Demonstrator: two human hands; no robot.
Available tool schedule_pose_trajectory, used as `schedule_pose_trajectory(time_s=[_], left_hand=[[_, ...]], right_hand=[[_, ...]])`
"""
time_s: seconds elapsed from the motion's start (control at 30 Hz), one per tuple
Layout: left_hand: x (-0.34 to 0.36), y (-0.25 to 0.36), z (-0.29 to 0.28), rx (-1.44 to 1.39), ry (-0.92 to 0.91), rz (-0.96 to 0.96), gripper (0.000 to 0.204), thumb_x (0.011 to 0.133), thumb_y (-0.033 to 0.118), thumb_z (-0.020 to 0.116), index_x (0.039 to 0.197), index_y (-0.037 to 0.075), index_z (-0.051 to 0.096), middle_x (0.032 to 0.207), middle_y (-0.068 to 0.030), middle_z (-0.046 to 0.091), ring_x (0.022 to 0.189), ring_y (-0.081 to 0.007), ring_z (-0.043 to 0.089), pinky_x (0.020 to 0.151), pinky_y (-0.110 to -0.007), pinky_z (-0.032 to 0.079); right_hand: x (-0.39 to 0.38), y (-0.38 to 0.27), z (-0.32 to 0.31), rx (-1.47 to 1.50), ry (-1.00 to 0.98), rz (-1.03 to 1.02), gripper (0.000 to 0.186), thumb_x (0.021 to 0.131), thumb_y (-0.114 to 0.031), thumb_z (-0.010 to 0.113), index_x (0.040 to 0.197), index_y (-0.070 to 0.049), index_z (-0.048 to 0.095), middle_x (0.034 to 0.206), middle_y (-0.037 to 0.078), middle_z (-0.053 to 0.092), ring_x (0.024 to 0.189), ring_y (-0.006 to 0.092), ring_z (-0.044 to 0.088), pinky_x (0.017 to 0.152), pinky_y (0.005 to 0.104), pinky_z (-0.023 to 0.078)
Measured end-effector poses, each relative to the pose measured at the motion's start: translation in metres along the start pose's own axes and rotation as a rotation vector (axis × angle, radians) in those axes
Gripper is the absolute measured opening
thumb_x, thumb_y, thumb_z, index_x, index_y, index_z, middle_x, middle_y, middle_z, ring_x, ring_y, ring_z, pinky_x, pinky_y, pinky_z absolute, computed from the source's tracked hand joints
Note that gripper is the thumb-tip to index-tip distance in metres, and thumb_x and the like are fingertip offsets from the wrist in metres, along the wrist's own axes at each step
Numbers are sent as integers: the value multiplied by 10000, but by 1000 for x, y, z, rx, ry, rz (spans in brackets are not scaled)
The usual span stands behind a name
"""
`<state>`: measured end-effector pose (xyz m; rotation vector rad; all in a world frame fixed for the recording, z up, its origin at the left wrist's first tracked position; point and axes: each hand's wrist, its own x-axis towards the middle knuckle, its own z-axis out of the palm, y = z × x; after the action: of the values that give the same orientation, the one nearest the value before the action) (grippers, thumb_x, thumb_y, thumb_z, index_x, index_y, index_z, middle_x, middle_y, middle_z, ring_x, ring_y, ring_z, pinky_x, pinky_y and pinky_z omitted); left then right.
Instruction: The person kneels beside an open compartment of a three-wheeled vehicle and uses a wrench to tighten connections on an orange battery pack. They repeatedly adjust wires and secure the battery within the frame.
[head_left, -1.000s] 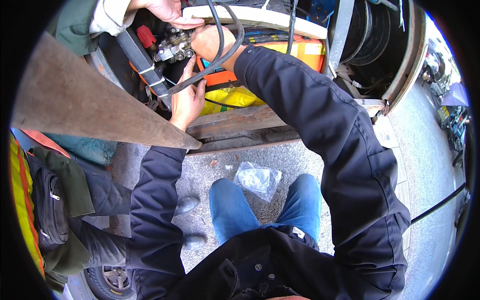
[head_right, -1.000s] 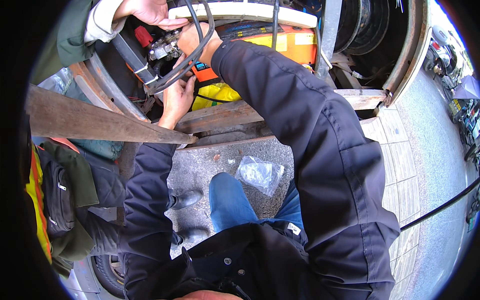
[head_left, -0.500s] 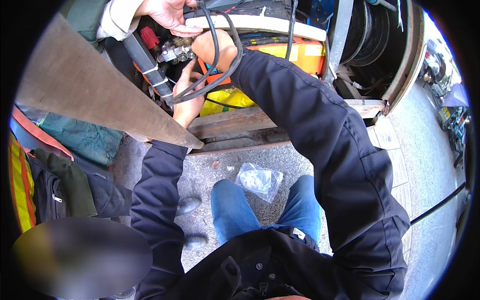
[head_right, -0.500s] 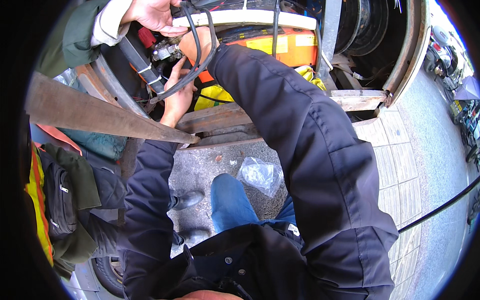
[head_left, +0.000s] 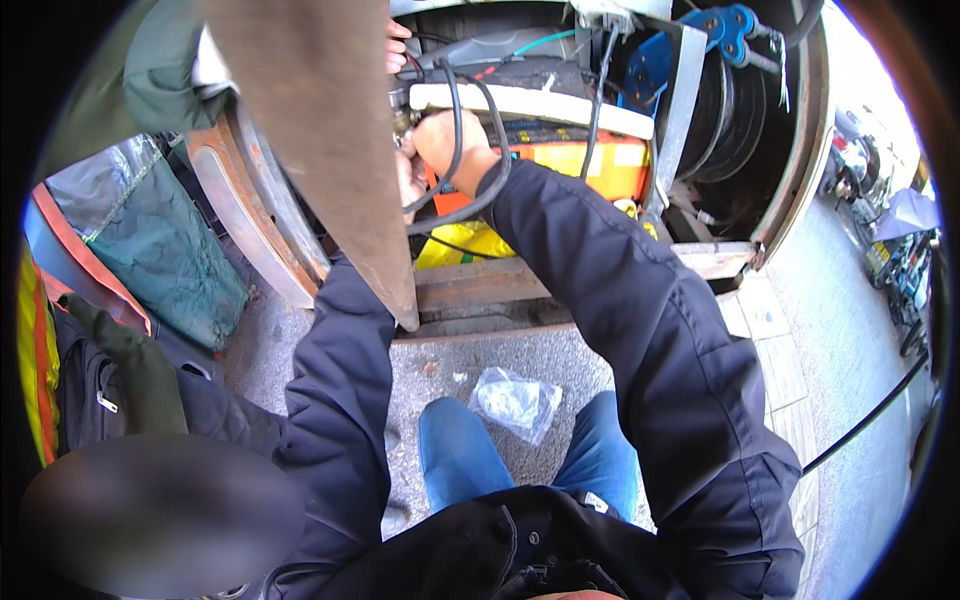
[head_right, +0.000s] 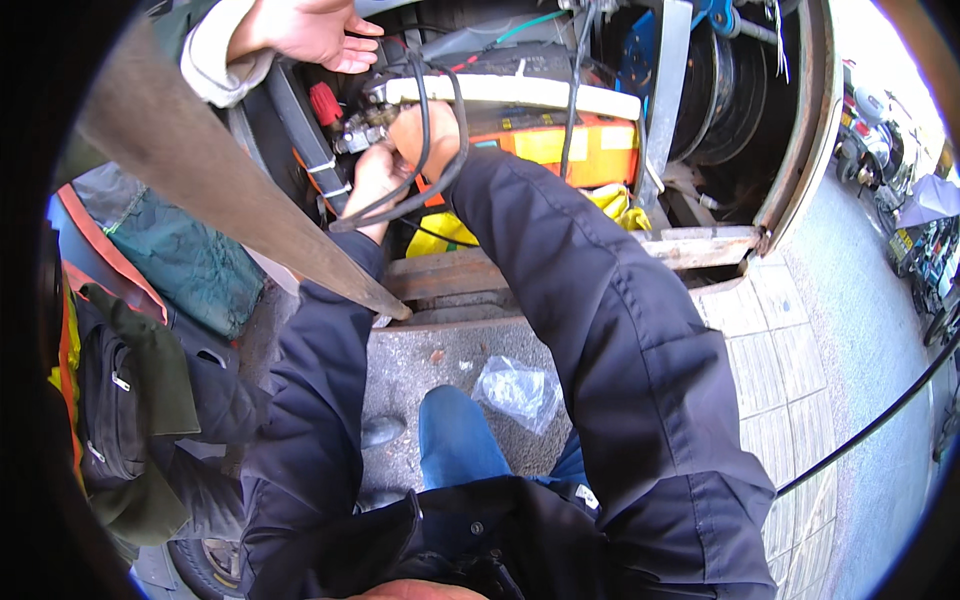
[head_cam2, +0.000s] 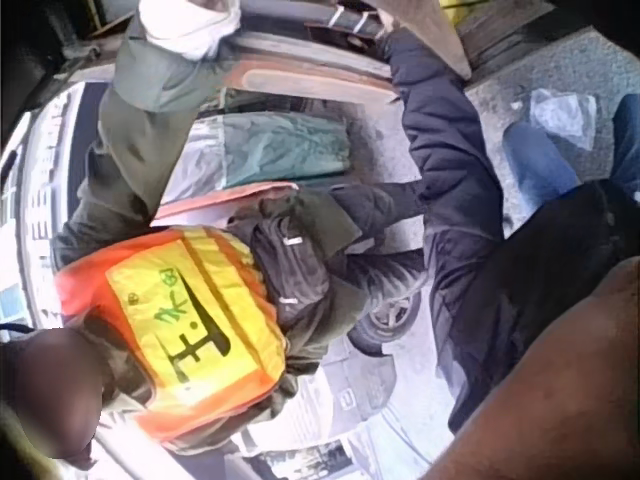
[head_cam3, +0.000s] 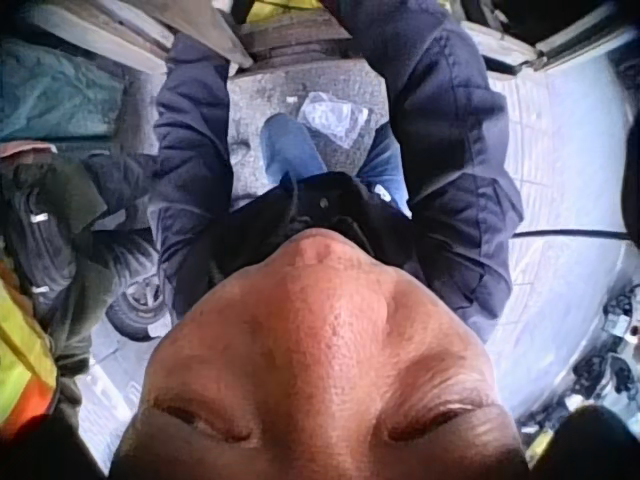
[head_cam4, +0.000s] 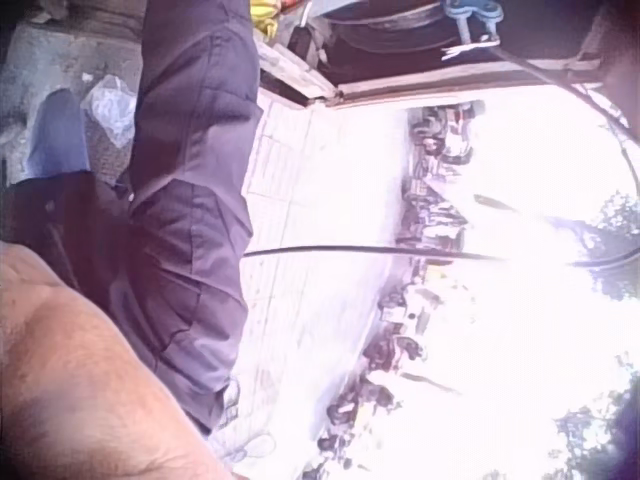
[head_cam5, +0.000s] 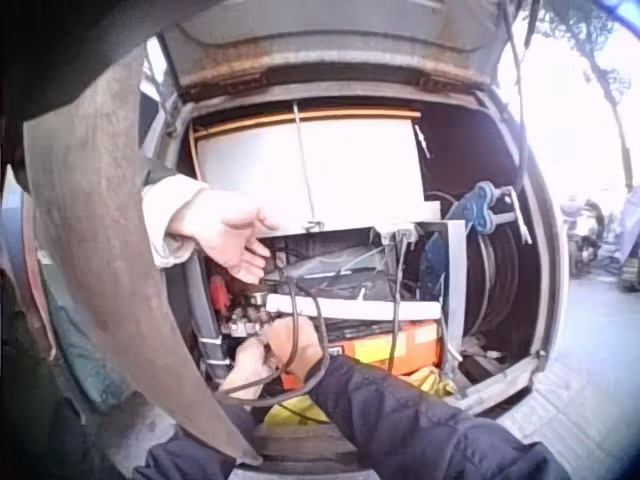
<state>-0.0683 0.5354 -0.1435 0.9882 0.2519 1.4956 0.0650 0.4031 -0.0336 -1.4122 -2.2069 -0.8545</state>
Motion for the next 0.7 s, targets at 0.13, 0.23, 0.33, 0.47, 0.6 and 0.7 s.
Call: schedule_pose_trajectory(time_s=[0.13, 0.23, 0.33, 0.47, 0.6, 0.7], left_hand=[[32, -2, -9, -115, 225, -217, 197, 1015, 52, 506, 1117, -21, 658, 1036, -162, 733, 906, -275, 726, 805, -384, 609], [-29, -37, 93, -218, 348, -305, 136, 1003, 101, 624, 1071, -7, 672, 979, -132, 725, 835, -235, 699, 767, -381, 594], [-4, -8, 51, -159, 398, -149, 126, 981, 117, 719, 986, -9, 717, 971, -107, 747, 829, -200, 686, 782, -344, 548], [-4, -27, 65, -283, 292, -107, 88, 979, 104, 715, 968, 18, 729, 906, -83, 739, 753, -171, 661, 698, -313, 525], [-22, -12, 69, -104, 307, -120, 259, 1028, 169, 643, 1155, -50, 701, 1127, -156, 745, 1026, -245, 697, 945, -395, 526], [-26, -10, 71, -110, 303, -81, 246, 1030, 154, 634, 1144, -52, 706, 1128, -152, 747, 1012, -235, 694, 934, -367, 516]], right_hand=[[13, 9, 29, -28, 161, -5, 169, 893, -204, 664, 919, -132, 815, 902, 75, 790, 889, 254, 775, 733, 414, 611], [-11, 37, 59, -108, -138, 140, 184, 918, -204, 638, 919, -150, 814, 911, 61, 790, 898, 242, 775, 727, 410, 611], [7, 6, 17, 34, 31, 21, 214, 918, -176, 608, 798, -91, 763, 802, 134, 750, 750, 289, 753, 690, 444, 598], [1, 32, 42, -172, 85, -41, 172, 903, -166, 609, 853, -78, 748, 801, 112, 756, 733, 262, 759, 663, 390, 603], [1, 19, 33, -197, -2, 38, 125, 854, -163, 650, 900, -75, 726, 858, 124, 752, 793, 251, 748, 713, 363, 592], [-2, 19, 26, -242, 30, -68, 154, 907, -156, 612, 872, -96, 750, 884, 115, 768, 804, 248, 768, 700, 377, 611]])
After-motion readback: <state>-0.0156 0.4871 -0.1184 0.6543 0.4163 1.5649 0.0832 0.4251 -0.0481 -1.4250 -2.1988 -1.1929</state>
